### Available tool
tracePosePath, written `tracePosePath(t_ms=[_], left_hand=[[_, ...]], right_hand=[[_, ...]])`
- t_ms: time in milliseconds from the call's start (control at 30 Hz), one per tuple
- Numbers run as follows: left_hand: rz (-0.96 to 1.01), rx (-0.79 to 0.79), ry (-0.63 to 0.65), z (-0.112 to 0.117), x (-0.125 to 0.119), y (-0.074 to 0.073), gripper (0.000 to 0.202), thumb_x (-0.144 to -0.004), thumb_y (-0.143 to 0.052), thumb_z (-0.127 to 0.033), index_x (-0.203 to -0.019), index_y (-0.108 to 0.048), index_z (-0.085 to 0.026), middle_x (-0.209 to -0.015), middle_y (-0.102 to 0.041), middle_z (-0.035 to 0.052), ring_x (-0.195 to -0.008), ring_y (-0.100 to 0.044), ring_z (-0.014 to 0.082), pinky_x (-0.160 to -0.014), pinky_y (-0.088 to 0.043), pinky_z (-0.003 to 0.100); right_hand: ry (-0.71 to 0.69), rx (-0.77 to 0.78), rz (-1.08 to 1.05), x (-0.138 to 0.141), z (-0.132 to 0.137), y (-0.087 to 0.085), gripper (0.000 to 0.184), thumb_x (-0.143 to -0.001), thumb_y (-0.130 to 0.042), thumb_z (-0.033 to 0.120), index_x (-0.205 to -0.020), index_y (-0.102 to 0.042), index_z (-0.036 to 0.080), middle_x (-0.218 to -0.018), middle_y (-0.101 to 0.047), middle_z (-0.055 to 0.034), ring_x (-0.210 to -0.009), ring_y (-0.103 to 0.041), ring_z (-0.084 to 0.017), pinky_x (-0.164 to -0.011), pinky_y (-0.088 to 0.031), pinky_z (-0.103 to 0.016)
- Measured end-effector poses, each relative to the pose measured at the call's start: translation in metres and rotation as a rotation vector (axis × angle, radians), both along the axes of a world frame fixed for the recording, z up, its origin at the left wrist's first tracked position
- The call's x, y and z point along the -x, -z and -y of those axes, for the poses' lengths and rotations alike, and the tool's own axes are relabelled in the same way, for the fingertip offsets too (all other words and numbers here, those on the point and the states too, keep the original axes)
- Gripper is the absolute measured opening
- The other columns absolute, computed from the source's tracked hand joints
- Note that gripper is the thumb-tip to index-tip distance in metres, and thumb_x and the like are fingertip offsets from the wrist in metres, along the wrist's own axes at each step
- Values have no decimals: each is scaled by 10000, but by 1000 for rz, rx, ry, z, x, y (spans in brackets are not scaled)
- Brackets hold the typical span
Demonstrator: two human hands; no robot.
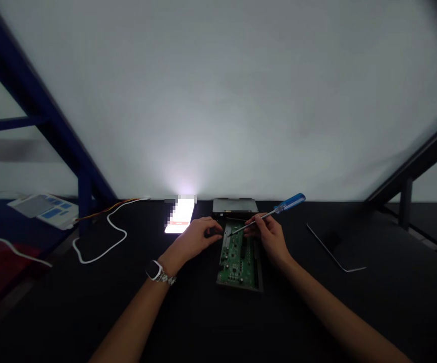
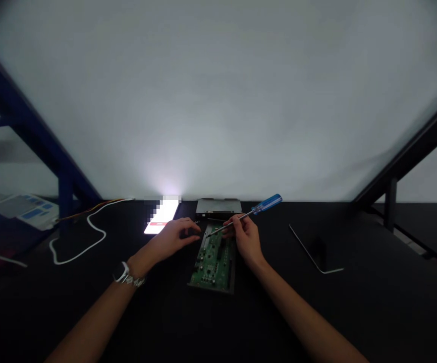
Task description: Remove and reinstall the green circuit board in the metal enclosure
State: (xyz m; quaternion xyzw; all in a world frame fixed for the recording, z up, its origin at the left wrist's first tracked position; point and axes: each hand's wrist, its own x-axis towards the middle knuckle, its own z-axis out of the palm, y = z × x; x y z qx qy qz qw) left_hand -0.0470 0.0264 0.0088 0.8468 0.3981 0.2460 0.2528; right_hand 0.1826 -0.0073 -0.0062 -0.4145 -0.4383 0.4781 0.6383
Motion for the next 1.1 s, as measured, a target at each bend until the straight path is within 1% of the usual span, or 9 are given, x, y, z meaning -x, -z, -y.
tracePosePath(t_ms=[200, 333, 467, 700, 800, 900, 967, 1033, 1100], left_hand=[[59, -37, -18, 3, -13, 5, 150, -826, -671, -340, -918, -704, -225, -831, -643, 25, -755, -544, 171, -664, -424, 302], [84, -40, 3, 5, -18, 9, 123, -844, -653, -333, -894, -705, -234, -793, -637, 22, -717, -548, 167, -633, -417, 295], [124, -46, 25, 5, -19, 10, 117, -874, -608, -295, -894, -702, -228, -796, -639, 25, -708, -561, 161, -631, -423, 287], [156, -67, 19, 8, -21, 10, 119, -905, -561, -245, -876, -667, -201, -851, -648, 30, -758, -584, 160, -692, -445, 289], [201, -37, -11, 8, -21, 9, 127, -914, -553, -257, -892, -659, -191, -860, -653, 31, -749, -581, 154, -684, -445, 285], [275, -10, -89, 9, -24, 8, 162, -913, -565, -317, -905, -661, -187, -850, -662, 32, -745, -584, 157, -671, -444, 288], [331, 18, -139, 9, -26, 8, 189, -900, -585, -358, -955, -660, -194, -869, -673, 33, -767, -595, 165, -677, -450, 293], [381, 56, -157, 9, -27, 8, 217, -882, -607, -372, -1008, -653, -201, -889, -680, 33, -782, -603, 169, -685, -460, 297], [420, 84, -158, 9, -28, 9, 215, -876, -611, -364, -1008, -651, -199, -887, -681, 34, -779, -605, 168, -690, -466, 299]], right_hand=[[25, -4, -24, 2, 4, -4, 306, -814, -673, 485, -818, -576, 195, -788, -679, -24, -641, -655, -172, -568, -578, -318], [49, -19, -14, 2, 5, -5, 273, -833, -656, 466, -821, -578, 204, -813, -684, -24, -649, -655, -173, -582, -582, -327], [48, -13, -3, 2, 5, -4, 292, -831, -651, 487, -825, -576, 205, -827, -693, -30, -658, -663, -177, -586, -589, -328], [29, -19, 1, 8, 8, -2, 296, -845, -647, 475, -846, -587, 185, -902, -710, -57, -676, -684, -177, -540, -584, -300], [15, -7, -18, 9, 9, -3, 303, -842, -652, 472, -867, -593, 176, -919, -720, -68, -644, -688, -172, -493, -566, -278], [27, 30, -58, 6, 8, -5, 328, -821, -667, 489, -867, -600, 171, -919, -733, -77, -549, -667, -148, -425, -526, -245], [47, 47, -92, 4, 7, -5, 342, -806, -677, 500, -859, -601, 171, -932, -740, -82, -493, -646, -129, -390, -498, -226], [64, 58, -119, 2, 6, -5, 345, -800, -681, 502, -858, -600, 172, -957, -742, -87, -463, -633, -117, -369, -478, -214], [72, 74, -137, 1, 6, -5, 345, -793, -686, 501, -856, -600, 173, -971, -743, -91, -449, -625, -111, -357, -464, -206]])
